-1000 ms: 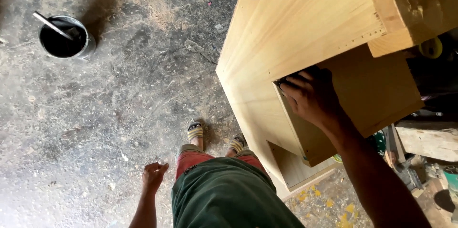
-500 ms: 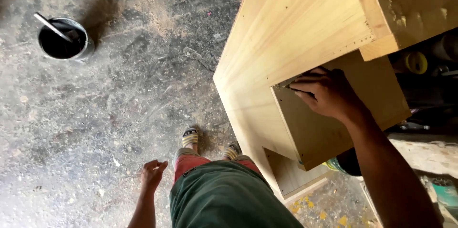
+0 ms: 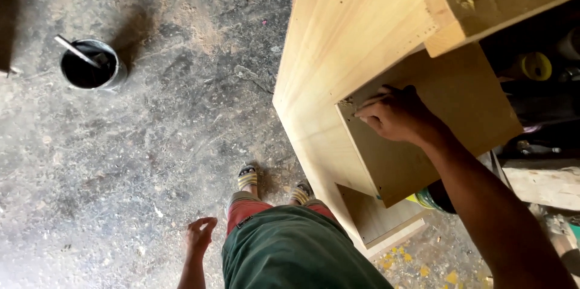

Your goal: Applying wood filler to the edges and surfaces of a wooden cabinet using a putty knife to prepare it for finishing.

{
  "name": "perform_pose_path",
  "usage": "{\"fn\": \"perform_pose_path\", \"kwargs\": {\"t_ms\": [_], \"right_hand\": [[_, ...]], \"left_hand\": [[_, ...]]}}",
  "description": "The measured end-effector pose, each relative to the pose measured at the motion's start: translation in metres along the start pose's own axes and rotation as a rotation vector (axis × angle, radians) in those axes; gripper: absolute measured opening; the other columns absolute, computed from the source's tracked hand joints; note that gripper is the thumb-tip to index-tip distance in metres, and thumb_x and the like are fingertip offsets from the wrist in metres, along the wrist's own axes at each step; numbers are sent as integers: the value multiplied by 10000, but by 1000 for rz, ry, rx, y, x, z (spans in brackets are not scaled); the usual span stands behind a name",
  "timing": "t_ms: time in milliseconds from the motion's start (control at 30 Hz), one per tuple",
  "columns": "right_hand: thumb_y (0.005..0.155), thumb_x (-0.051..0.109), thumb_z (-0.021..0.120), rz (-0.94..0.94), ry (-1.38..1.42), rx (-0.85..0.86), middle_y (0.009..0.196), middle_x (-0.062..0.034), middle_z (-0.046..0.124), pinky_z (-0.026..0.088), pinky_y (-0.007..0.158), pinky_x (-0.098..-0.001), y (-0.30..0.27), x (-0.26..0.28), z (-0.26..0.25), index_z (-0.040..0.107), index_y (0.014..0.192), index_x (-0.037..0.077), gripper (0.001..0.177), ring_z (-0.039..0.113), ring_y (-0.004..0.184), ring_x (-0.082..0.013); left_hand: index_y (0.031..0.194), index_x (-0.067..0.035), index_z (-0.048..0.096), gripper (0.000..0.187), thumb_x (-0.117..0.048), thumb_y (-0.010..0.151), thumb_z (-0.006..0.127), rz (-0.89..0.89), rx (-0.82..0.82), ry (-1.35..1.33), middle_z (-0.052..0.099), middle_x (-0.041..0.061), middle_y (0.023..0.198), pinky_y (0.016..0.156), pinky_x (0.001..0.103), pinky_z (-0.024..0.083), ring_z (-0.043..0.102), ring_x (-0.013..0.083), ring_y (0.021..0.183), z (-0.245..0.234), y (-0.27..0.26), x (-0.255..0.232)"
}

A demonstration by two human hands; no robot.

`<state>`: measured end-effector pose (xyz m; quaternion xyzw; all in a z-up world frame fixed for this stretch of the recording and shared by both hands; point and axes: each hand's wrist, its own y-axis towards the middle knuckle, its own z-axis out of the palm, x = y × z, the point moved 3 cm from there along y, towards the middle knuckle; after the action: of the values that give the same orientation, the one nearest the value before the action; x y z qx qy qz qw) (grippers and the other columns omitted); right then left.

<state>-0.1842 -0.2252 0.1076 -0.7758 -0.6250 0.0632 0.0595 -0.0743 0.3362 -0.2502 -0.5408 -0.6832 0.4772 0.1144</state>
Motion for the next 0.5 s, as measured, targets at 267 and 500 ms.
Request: {"fn": "perform_pose_path", "kwargs": {"t_ms": [267,500], "right_hand": [[916,167,692,-189,71,-466,1033,115,788,466,496,-379,-4,46,-42,807,1024,229,170,670,902,-211],[890,93,653,-96,-108,-615,1216,105,713,389,750,-461,-17,69,-3,738,1096,237,265,562,1011,-219]], "left_hand": [[1143,-148,795,487,-507,860,628,74,61,-16,588,77,1419,868,447,525,649,225,603,3,-6,-42],[1098,-157,821,474,-512,833,653,126,22,-17,642,70,1408,924,510,513,722,249,812,-7,6,-37]]}}
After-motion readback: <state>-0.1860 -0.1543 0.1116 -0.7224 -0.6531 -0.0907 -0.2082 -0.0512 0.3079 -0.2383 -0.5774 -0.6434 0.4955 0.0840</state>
